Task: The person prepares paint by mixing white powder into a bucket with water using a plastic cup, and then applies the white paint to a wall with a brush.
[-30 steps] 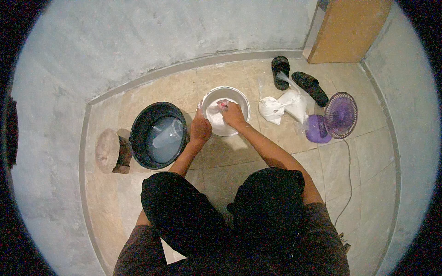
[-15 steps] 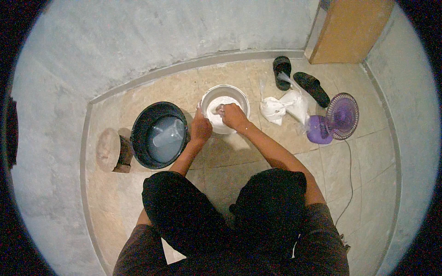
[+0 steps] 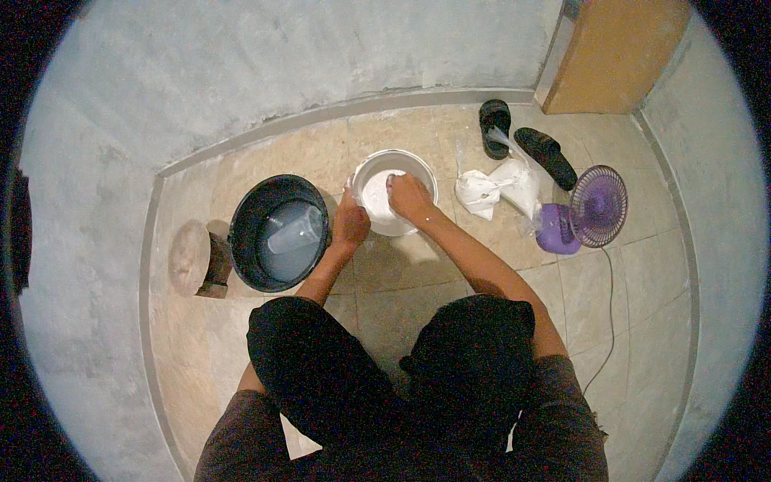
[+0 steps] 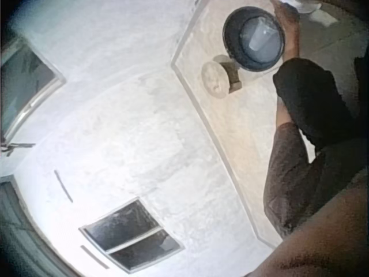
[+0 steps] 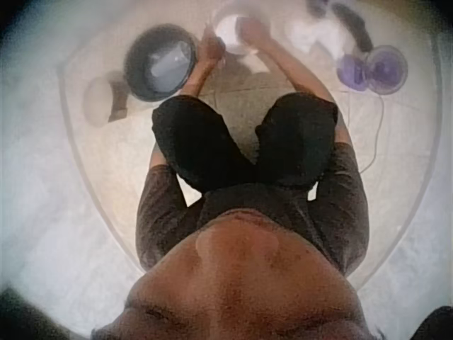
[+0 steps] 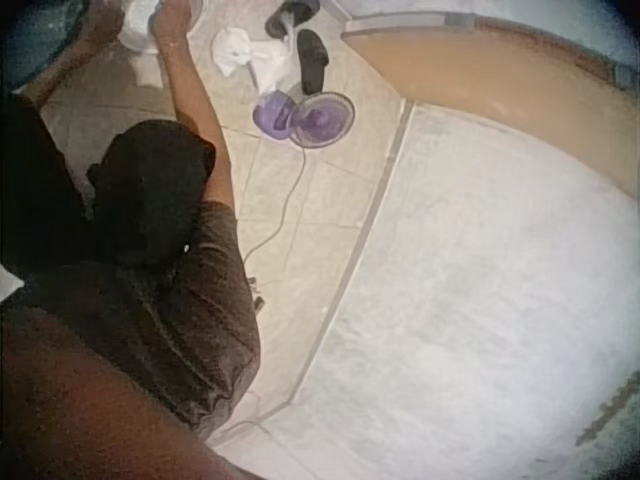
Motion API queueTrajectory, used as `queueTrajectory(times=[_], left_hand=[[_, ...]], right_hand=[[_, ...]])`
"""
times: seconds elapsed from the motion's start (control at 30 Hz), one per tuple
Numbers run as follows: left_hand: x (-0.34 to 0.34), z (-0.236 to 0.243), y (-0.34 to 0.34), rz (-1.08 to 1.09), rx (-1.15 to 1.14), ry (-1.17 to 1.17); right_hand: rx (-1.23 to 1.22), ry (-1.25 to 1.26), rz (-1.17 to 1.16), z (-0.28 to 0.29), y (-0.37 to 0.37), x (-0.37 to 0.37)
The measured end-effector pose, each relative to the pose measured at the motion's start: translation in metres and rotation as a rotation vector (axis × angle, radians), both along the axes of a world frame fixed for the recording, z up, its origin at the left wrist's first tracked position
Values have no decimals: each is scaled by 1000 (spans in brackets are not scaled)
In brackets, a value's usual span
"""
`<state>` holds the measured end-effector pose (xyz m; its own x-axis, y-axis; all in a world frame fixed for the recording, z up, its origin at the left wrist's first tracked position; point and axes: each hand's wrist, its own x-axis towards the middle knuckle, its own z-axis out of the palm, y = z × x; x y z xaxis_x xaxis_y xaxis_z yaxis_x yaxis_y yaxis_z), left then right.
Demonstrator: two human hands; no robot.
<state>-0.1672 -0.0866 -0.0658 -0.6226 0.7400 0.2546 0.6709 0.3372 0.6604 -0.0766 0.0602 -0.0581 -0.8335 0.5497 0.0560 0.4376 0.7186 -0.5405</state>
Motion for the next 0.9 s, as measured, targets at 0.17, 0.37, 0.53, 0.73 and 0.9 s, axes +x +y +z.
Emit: queueTrajectory(times=[0.17,0.37,0.53,0.73,0.9], left_hand=[[14,9,10,8,-66,-42],[2,0,0,1,-22,-56],[0,-17,4,-5,-237,101],[12,-9,12,-4,-69,95],[10,-5,10,-7,-25,72]], right_hand=[[23,347,143,-21,15,-2],[17,-22,143,-12,9,4],[263,32,-10,4,-1,-5],[2,-61,-7,-37,8,-9],[-75,395,-86,-46,14,-11]])
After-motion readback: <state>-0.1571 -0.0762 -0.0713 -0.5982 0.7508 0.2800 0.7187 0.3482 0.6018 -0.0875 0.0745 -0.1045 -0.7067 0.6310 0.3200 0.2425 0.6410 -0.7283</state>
